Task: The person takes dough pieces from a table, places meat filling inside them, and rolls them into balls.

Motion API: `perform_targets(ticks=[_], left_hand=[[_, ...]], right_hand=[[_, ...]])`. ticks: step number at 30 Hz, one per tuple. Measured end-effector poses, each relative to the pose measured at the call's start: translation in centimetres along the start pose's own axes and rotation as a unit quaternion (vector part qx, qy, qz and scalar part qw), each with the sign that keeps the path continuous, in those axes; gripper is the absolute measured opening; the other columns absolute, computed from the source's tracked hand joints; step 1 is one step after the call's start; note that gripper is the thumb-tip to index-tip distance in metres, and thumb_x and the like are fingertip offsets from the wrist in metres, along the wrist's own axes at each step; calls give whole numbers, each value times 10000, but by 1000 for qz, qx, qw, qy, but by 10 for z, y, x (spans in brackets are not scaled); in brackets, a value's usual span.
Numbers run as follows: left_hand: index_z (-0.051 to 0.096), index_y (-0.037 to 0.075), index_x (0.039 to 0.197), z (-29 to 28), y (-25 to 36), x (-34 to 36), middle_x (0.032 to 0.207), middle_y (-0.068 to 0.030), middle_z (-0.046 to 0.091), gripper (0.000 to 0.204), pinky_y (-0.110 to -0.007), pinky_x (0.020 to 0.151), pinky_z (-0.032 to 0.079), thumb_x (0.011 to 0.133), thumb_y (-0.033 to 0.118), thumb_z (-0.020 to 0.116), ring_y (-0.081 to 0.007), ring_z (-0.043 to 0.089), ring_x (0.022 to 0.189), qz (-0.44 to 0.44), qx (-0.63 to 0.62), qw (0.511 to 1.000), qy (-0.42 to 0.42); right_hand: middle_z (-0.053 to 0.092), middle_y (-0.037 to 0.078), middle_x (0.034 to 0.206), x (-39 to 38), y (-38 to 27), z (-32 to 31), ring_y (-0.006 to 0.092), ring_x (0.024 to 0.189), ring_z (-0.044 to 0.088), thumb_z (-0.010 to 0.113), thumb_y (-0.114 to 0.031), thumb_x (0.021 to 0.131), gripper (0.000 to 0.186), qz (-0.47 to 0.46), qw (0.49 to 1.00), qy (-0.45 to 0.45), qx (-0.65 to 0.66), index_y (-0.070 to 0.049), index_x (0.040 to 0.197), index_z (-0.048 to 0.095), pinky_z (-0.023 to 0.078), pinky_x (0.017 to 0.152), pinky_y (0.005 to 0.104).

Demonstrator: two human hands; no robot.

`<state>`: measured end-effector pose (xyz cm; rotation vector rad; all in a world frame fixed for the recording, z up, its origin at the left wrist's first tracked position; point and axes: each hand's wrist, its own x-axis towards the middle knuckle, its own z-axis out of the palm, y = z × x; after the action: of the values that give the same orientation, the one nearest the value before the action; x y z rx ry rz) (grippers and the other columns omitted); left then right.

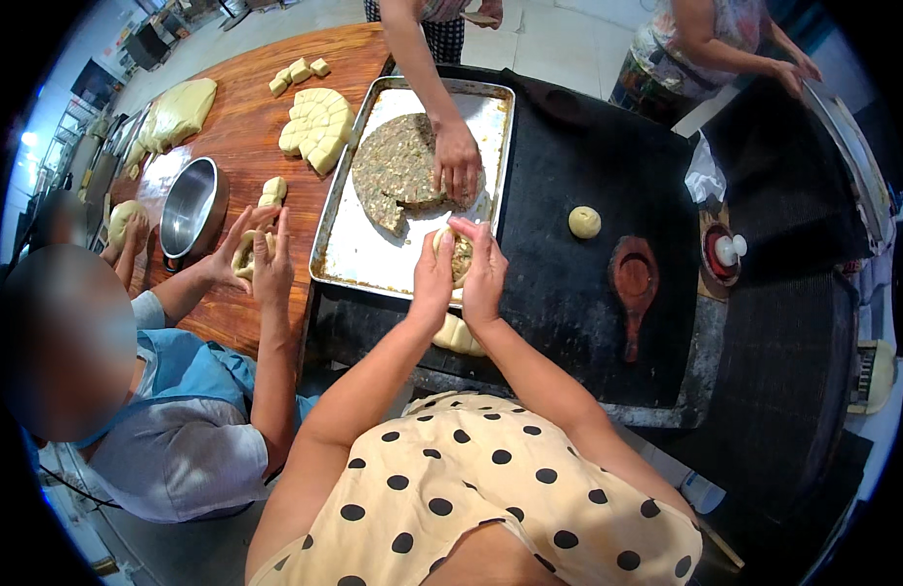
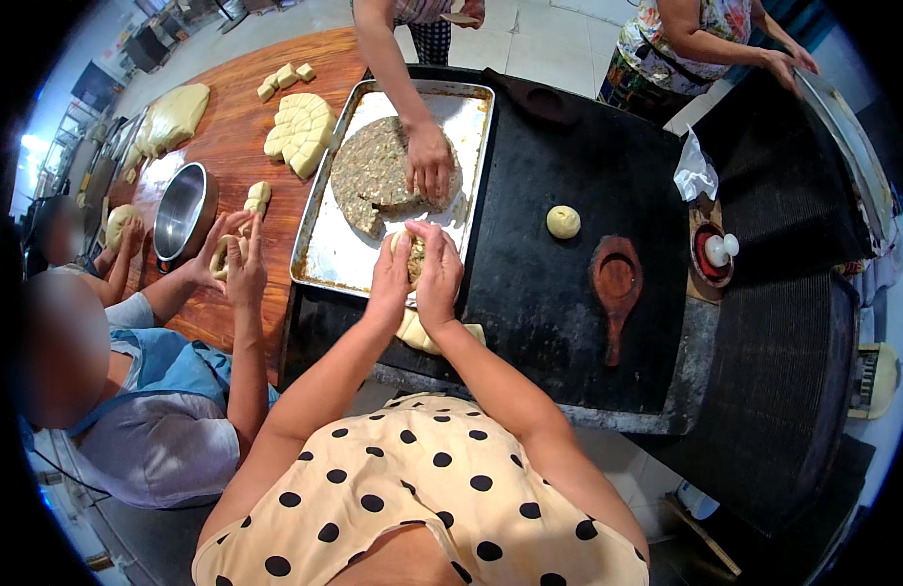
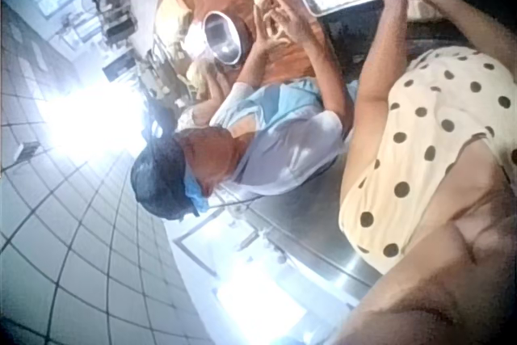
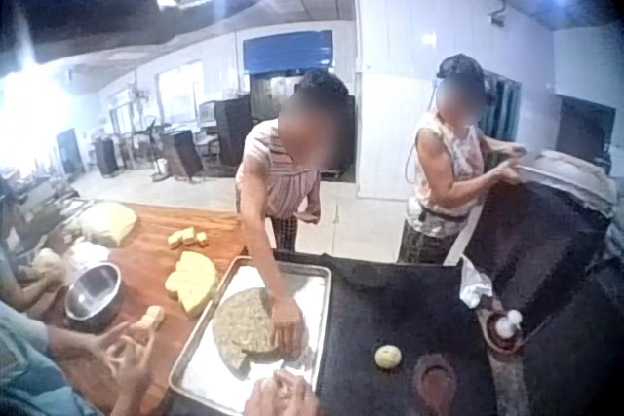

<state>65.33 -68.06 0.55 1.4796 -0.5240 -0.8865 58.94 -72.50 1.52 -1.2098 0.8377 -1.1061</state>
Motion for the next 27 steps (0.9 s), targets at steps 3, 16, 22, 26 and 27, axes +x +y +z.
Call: perform_targets(ticks=[3, 16, 22, 26, 27], left_hand=[[524, 23, 1251, -22, 25, 9, 1095, -74, 619, 409, -285, 837, 508, 1050, 371, 453, -123, 616, 959, -88, -112, 985, -98], [376, 62, 1394, -27, 44, -16, 1250, -77, 552, 618, -322, 937, 514, 887, 142, 718, -169, 580, 1143, -155, -168, 944, -237], [345, 92, 1445, -23, 59, -20, 1273, -79, 536, 683, -325, 980, 495, 878, 124, 725, -180, 566, 1169, -154, -164, 926, -302], [357, 95, 1443, -5, 48, -41, 1262, -77, 543, 648, -312, 954, 511, 907, 186, 710, -158, 579, 1136, -161, -260, 929, -211], [363, 93, 1439, -6, 45, -40, 1261, -77, 545, 644, -311, 948, 514, 908, 200, 710, -156, 582, 1131, -158, -245, 934, -208]], right_hand=[[461, 168, 1434, -1, -24, -29, 276, 1286, 490, 659, -355, 917, 615, -113, 969, -178, -129, -21, 1394, 461, 345, 1110, 367], [492, 186, 1364, 1, -40, -62, 362, 1268, 494, 891, -311, 659, 1022, -194, 919, -242, -245, -48, 1464, 319, 415, 1059, 441], [539, 180, 1321, 2, -47, -67, 371, 1218, 541, 883, -334, 656, 964, -249, 892, -247, -285, -19, 1414, 378, 444, 1036, 444], [540, 176, 1317, -12, -35, -61, 363, 1211, 545, 877, -280, 651, 985, -264, 901, -163, -304, -12, 1435, 343, 450, 1027, 442], [536, 175, 1322, -13, -40, -63, 363, 1214, 543, 878, -284, 654, 1001, -261, 897, -174, -311, -13, 1445, 327, 448, 1029, 444]])
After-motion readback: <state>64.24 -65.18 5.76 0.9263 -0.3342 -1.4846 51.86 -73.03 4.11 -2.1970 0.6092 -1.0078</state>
